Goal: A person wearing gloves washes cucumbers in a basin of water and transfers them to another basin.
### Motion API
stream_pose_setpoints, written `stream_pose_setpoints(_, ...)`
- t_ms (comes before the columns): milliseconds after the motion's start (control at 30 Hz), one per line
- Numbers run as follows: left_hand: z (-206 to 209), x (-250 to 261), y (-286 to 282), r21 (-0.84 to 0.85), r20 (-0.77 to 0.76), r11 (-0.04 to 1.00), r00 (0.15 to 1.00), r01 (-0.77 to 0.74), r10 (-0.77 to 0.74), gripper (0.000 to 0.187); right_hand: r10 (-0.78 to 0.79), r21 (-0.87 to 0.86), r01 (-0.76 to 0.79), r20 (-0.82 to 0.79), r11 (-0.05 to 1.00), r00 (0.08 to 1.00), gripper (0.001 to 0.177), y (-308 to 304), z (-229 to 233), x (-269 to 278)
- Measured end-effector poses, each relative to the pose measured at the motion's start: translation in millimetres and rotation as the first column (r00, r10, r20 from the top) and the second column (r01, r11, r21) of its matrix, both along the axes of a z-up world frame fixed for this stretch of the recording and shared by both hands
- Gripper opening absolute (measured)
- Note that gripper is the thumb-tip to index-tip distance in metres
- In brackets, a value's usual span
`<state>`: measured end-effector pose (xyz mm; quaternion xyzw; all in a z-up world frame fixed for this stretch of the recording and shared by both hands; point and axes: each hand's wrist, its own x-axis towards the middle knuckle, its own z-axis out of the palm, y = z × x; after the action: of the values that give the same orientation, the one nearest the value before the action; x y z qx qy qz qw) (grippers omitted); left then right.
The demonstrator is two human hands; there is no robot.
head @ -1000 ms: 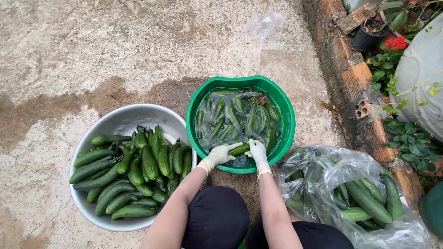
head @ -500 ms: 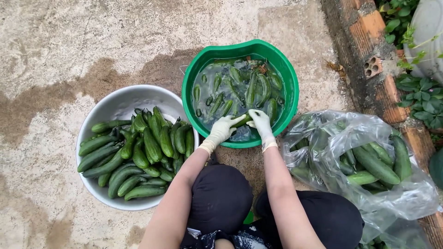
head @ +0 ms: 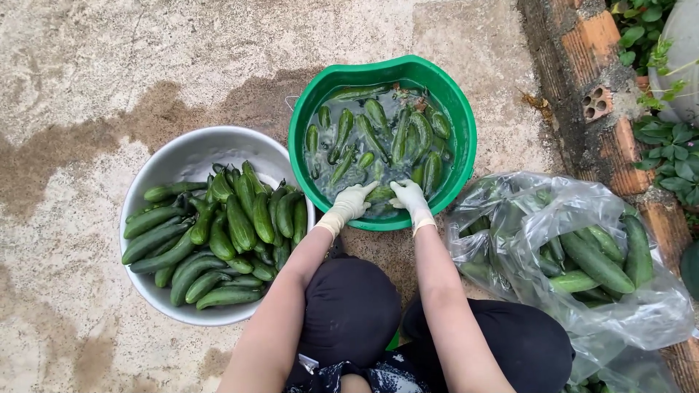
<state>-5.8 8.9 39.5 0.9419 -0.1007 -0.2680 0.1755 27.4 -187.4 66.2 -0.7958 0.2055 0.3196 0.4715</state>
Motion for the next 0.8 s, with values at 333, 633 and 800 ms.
stream_pose_setpoints(333, 88.8, -14.4, 5.2, -0.595, -0.465, 0.581, 0.827, -0.556, 0.316, 0.056, -0.299, 0.311, 0.24, 0.159, 0.92, 0.941, 0.052, -8.9, 19.4, 1.1)
stream_pose_setpoints(633, 62.2, -9.6, 4.7, -0.658, -0.534, 0.44, 0.79, -0.611, 0.301, 0.058, -0.134, 0.346, 0.105, 0.059, 0.932, 0.989, 0.06, 4.9, 87.4, -13.6)
stream_pose_setpoints(800, 16.9, -1.7, 0.0, -0.642, -0.456, 0.471, 0.795, -0.605, 0.4, 0.064, -0.246, 0.397, 0.228, -0.006, 0.889, 0.969, 0.07, 3.8, 57.7, -7.4)
